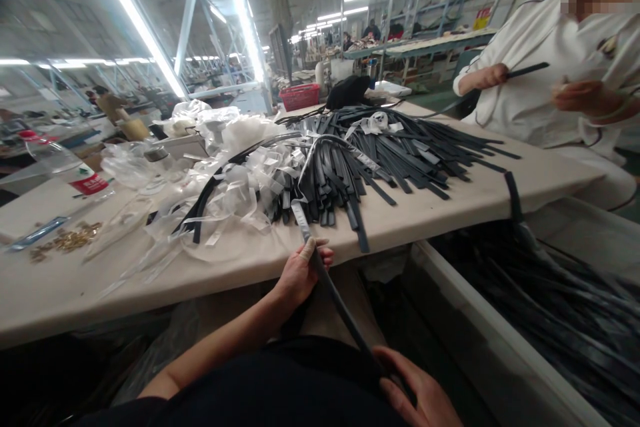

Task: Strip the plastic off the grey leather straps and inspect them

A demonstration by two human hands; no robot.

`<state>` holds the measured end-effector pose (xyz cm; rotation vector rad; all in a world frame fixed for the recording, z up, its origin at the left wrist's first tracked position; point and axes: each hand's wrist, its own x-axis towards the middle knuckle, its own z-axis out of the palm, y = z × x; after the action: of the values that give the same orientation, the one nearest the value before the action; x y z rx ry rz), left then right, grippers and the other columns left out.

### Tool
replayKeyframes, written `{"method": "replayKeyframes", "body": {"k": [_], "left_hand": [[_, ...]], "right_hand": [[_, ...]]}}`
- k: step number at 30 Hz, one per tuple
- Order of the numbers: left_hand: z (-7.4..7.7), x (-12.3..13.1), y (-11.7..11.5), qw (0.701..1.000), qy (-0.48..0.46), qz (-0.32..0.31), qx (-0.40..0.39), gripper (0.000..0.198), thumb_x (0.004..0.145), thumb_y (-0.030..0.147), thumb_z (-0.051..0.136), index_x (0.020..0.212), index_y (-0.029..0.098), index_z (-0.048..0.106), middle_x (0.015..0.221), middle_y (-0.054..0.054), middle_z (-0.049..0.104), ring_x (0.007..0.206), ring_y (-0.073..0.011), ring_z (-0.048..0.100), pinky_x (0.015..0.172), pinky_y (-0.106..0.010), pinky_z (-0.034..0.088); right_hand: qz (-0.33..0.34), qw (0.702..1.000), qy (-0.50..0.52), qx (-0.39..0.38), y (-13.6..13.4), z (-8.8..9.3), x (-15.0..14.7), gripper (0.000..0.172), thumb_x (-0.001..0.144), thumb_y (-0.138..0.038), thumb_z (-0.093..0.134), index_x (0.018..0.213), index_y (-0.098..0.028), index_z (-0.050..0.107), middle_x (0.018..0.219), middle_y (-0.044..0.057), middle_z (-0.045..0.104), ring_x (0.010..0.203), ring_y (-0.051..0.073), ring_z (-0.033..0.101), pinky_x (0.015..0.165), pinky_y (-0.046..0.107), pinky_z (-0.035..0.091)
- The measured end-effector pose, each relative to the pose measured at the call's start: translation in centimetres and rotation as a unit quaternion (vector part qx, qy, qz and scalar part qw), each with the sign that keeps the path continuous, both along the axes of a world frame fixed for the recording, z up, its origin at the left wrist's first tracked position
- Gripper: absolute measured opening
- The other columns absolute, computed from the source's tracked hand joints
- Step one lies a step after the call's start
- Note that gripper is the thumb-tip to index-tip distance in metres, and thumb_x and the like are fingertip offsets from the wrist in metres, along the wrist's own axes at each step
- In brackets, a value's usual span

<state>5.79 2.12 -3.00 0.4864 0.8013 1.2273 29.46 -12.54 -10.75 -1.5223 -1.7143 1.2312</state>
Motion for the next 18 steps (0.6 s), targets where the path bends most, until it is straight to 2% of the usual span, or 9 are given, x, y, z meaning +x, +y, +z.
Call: {"method": "replayKeyframes", "body": {"k": [1, 3, 6, 7, 9, 12, 14, 18], "left_hand": [[0.0, 0.4, -0.4, 1.0, -0.008, -0.022, 0.01, 0.049, 0.073, 0.054, 0.077, 0.094, 0.011, 0.066, 0.074, -0.007, 0.071, 0.063, -0.0136, 0.065, 0.062, -0.023, 0.048], [-0.1, 1.3, -1.5, 0.996, -0.008, -0.081, 0.032, 0.049, 0.074, 0.056, 0.075, 0.092, 0.011, 0.067, 0.075, -0.008, 0.071, 0.065, -0.0142, 0.065, 0.064, -0.024, 0.049], [-0.2, 2.0, -2.5, 0.986, 0.023, -0.156, 0.056, 0.053, 0.077, 0.058, 0.071, 0.1, 0.01, 0.068, 0.078, -0.008, 0.071, 0.059, -0.0123, 0.062, 0.055, -0.021, 0.045], [-0.2, 1.9, -2.4, 0.986, 0.031, -0.152, 0.054, 0.055, 0.076, 0.058, 0.072, 0.103, 0.011, 0.068, 0.079, -0.008, 0.072, 0.057, -0.0122, 0.062, 0.051, -0.02, 0.042], [0.0, 1.4, -1.7, 0.994, 0.033, -0.094, 0.039, 0.057, 0.073, 0.057, 0.076, 0.106, 0.011, 0.067, 0.08, -0.008, 0.072, 0.06, -0.0141, 0.064, 0.052, -0.021, 0.044], [0.2, 0.1, -0.1, 0.999, 0.033, 0.003, 0.009, 0.058, 0.063, 0.055, 0.083, 0.098, 0.011, 0.068, 0.076, -0.008, 0.072, 0.066, -0.0174, 0.067, 0.062, -0.025, 0.05], [0.1, -0.4, 0.6, 0.999, 0.039, 0.02, 0.0, 0.057, 0.06, 0.054, 0.085, 0.093, 0.01, 0.07, 0.073, -0.008, 0.072, 0.064, -0.0171, 0.067, 0.064, -0.026, 0.051], [-0.3, -0.5, 0.4, 0.999, 0.043, 0.011, -0.007, 0.051, 0.06, 0.052, 0.086, 0.086, 0.01, 0.072, 0.073, -0.009, 0.072, 0.062, -0.0156, 0.066, 0.064, -0.025, 0.051]], "right_hand": [[0.005, 0.999, 0.029, 0.013, 1.2, 0.8, -1.0, 0.057, 0.086, -0.061, 0.054, 0.125, -0.021, 0.066, 0.122, 0.013, 0.069, 0.112, 0.032, 0.065, 0.096, 0.041, 0.052], [0.025, 0.995, 0.093, 0.023, 3.9, 2.5, -3.4, 0.062, 0.088, -0.063, 0.049, 0.128, -0.017, 0.062, 0.12, 0.016, 0.069, 0.109, 0.032, 0.066, 0.094, 0.042, 0.052], [0.031, 0.985, 0.167, 0.001, 7.0, 5.0, -6.5, 0.055, 0.093, -0.062, 0.043, 0.103, -0.014, 0.067, 0.085, 0.01, 0.072, 0.075, 0.023, 0.069, 0.072, 0.033, 0.055], [0.024, 0.983, 0.182, -0.004, 7.7, 5.5, -7.2, 0.055, 0.093, -0.063, 0.042, 0.094, -0.014, 0.066, 0.073, 0.006, 0.068, 0.063, 0.019, 0.065, 0.064, 0.03, 0.052], [0.004, 0.982, 0.188, -0.01, 8.3, 5.9, -8.2, 0.055, 0.091, -0.066, 0.043, 0.087, -0.015, 0.062, 0.06, 0.0, 0.06, 0.051, 0.015, 0.056, 0.053, 0.027, 0.046], [-0.001, 0.988, 0.155, -0.011, 8.2, 5.3, -8.5, 0.053, 0.091, -0.066, 0.044, 0.09, -0.015, 0.061, 0.059, -0.002, 0.057, 0.05, 0.014, 0.054, 0.052, 0.025, 0.043], [0.001, 0.991, 0.132, -0.011, 7.8, 4.6, -8.4, 0.052, 0.092, -0.064, 0.043, 0.088, -0.016, 0.062, 0.06, -0.001, 0.058, 0.052, 0.015, 0.055, 0.054, 0.026, 0.044], [0.0, 0.992, 0.126, -0.002, 7.4, 4.1, -8.7, 0.05, 0.094, -0.062, 0.042, 0.086, -0.017, 0.062, 0.067, 0.001, 0.063, 0.057, 0.016, 0.058, 0.057, 0.026, 0.045]]}}
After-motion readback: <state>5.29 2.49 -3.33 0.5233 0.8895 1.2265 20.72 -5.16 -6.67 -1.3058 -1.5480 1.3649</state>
